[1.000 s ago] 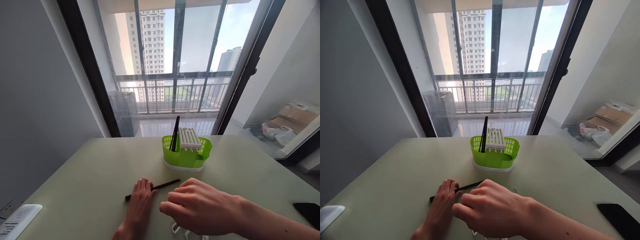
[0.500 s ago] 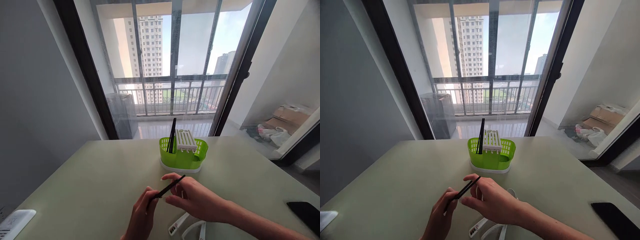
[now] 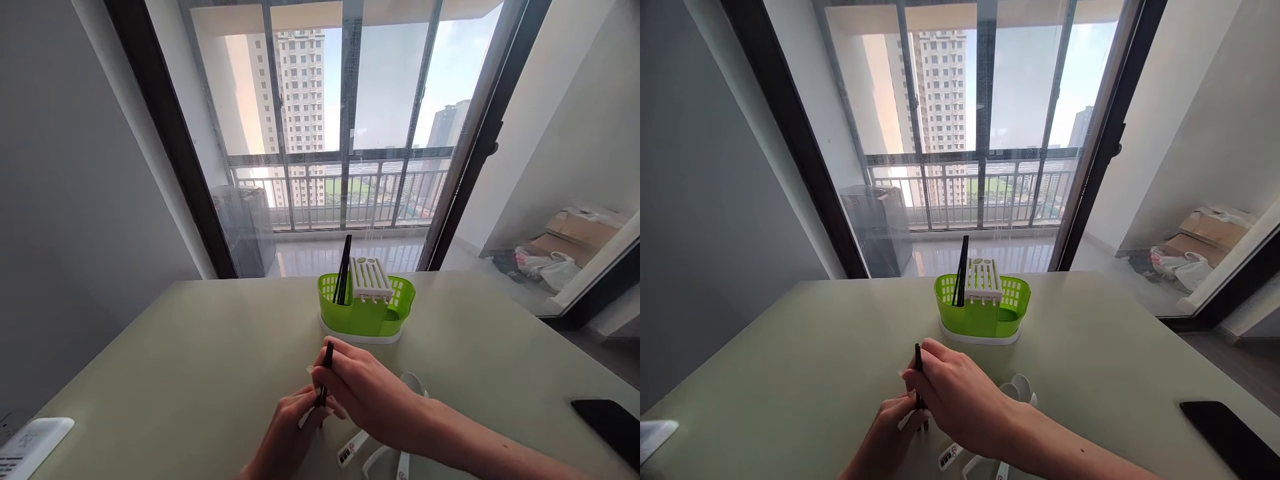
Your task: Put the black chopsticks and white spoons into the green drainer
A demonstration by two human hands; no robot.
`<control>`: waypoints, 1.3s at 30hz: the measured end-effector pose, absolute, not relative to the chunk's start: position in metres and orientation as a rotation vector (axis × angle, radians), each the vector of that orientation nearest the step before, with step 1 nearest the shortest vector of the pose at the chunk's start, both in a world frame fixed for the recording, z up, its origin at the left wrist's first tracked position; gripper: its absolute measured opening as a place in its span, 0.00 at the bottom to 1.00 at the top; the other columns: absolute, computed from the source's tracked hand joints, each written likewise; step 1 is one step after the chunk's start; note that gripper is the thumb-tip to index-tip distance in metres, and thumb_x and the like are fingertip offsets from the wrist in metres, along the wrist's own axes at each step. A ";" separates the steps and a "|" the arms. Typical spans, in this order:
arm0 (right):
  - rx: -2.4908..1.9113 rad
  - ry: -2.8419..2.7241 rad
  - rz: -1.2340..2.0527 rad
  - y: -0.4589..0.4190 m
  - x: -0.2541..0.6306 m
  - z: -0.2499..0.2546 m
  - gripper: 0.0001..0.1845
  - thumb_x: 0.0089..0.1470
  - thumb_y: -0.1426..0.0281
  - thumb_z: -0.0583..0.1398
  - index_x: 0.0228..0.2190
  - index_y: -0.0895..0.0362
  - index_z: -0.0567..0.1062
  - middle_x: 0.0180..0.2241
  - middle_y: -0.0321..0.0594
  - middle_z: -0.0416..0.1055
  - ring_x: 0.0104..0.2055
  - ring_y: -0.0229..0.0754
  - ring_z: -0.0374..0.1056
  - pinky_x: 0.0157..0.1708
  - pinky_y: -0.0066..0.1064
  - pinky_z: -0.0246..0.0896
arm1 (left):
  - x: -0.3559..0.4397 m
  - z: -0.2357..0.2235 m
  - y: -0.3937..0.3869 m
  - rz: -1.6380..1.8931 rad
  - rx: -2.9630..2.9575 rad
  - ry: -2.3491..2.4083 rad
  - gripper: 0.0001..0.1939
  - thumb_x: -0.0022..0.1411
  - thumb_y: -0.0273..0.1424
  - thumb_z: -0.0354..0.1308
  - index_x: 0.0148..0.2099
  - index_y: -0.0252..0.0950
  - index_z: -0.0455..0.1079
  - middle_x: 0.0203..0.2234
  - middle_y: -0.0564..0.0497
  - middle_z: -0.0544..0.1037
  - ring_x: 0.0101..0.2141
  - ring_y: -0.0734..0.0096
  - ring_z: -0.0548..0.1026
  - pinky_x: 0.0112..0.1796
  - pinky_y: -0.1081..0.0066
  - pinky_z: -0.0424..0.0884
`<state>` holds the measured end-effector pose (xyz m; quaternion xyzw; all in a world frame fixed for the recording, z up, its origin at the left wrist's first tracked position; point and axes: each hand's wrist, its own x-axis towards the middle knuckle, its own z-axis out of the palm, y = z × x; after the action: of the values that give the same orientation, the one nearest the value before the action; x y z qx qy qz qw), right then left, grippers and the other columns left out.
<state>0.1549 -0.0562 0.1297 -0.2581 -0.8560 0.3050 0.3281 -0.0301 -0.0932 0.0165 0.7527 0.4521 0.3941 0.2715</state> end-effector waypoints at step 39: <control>-1.195 -1.967 0.345 0.129 0.177 0.174 0.17 0.68 0.64 0.52 0.30 0.57 0.73 0.18 0.35 0.73 0.22 0.38 0.70 0.29 0.28 0.59 | -0.030 0.022 -0.086 0.892 1.832 1.363 0.17 0.73 0.42 0.48 0.48 0.37 0.72 0.43 0.46 0.79 0.42 0.64 0.76 0.47 0.65 0.71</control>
<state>0.1773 0.1290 0.1736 -0.4716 -0.7760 0.1363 0.3960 -0.0300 -0.0864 0.0219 0.7033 0.5232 0.3424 0.3384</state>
